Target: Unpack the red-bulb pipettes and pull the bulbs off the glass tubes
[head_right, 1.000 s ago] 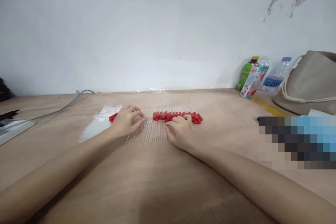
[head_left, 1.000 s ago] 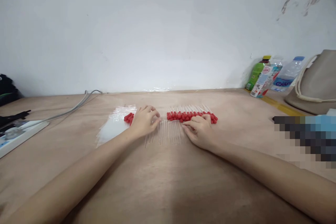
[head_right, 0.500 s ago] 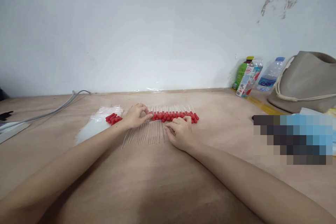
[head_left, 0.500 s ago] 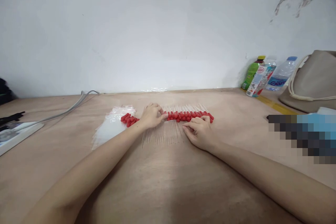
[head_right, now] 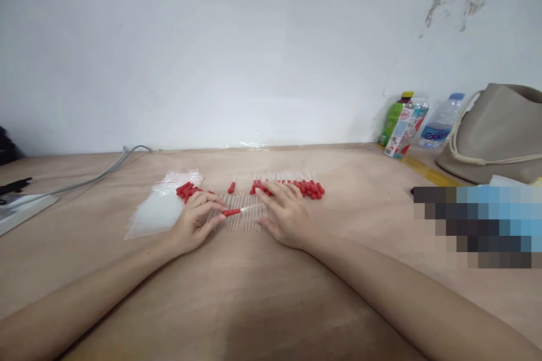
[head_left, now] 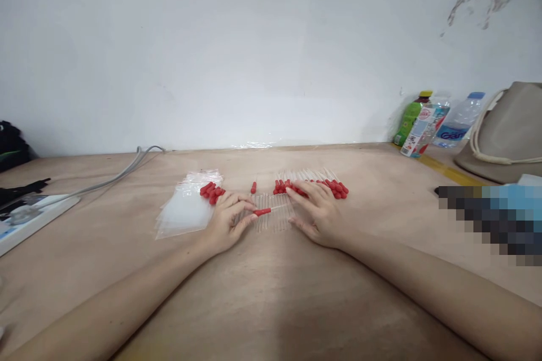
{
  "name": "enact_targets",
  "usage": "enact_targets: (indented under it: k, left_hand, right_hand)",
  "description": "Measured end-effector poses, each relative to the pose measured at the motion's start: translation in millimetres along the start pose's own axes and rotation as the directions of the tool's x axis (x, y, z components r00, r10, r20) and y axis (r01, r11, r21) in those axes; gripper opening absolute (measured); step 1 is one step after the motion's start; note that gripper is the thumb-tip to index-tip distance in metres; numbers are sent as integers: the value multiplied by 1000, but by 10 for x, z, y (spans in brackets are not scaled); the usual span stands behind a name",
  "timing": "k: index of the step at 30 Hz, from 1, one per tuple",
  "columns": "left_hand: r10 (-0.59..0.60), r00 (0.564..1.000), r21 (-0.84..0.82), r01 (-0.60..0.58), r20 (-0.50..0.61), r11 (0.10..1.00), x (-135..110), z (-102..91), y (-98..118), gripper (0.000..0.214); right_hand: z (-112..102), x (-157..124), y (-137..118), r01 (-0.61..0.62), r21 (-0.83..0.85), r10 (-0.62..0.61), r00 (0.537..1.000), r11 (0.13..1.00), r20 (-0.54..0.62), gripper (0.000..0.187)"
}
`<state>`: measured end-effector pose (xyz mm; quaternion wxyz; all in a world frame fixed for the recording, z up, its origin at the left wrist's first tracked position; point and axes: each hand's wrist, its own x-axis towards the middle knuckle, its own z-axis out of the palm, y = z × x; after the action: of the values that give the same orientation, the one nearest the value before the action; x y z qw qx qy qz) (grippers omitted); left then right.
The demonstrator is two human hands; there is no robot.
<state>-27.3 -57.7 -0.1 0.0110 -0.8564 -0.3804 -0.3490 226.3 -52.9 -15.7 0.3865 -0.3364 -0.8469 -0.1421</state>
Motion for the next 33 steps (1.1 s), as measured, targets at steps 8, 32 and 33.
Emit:
enact_targets:
  k: [8, 32, 33]
  left_hand:
    - [98, 995, 28, -99, 35, 995, 10, 41, 69, 18]
    - [258, 955, 175, -282, 147, 943, 83, 104, 294, 18]
    - [262, 953, 173, -287, 154, 942, 78, 100, 294, 18]
  right_hand:
    - [-5, 7, -17, 75, 101, -83, 994, 992, 77, 19]
    - [210, -15, -111, 237, 340, -215, 971, 910, -99, 13]
    - [209, -21, -111, 252, 334, -230, 967, 908, -105, 13]
